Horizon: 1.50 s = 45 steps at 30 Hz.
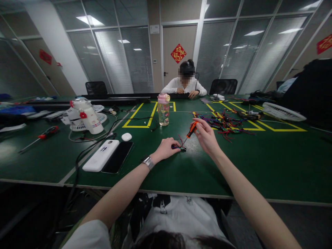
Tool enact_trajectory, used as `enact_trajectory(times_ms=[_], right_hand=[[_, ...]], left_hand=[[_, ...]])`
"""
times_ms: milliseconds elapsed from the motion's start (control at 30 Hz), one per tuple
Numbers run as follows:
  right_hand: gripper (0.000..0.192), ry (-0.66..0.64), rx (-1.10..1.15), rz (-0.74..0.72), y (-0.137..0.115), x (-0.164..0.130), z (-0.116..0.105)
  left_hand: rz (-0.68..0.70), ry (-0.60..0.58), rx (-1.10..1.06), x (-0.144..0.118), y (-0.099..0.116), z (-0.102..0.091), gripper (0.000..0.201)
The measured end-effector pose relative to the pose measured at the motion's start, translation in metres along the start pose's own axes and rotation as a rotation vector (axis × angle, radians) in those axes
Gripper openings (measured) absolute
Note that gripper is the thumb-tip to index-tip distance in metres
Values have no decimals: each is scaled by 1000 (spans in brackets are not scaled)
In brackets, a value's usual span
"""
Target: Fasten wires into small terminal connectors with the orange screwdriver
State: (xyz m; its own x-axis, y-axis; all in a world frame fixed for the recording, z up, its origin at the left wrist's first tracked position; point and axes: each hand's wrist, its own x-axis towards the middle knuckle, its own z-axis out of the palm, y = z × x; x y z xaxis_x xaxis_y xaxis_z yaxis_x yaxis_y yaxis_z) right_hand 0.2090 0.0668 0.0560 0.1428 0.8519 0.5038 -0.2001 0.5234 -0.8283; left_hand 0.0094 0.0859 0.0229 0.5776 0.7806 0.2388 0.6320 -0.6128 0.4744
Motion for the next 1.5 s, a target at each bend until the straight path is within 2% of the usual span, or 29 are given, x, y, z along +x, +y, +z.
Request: enact_trajectory(times_ms=[167, 500, 667, 833, 1133, 1300, 1500], right_hand=[[31, -36, 28, 3, -2, -1, 3], [27, 91, -44, -36, 3, -1, 2], [26, 26, -44, -30, 0, -1, 1], [31, 32, -1, -12, -1, -2, 2], [28, 45, 66, 19, 0, -1, 2], [25, 50, 4, -13, 1, -2, 3], [28, -6, -40, -41, 2, -1, 1]], left_hand=[[2, 4, -5, 0, -1, 1, 14], [5, 7, 16, 2, -3, 3, 15], [14, 11, 14, 2, -4, 3, 16], [18, 12, -2, 2, -5, 4, 15], [4, 2, -5, 1, -1, 1, 15], [3, 1, -1, 1, -2, 2, 16], [15, 9, 1, 1, -4, 4, 15]])
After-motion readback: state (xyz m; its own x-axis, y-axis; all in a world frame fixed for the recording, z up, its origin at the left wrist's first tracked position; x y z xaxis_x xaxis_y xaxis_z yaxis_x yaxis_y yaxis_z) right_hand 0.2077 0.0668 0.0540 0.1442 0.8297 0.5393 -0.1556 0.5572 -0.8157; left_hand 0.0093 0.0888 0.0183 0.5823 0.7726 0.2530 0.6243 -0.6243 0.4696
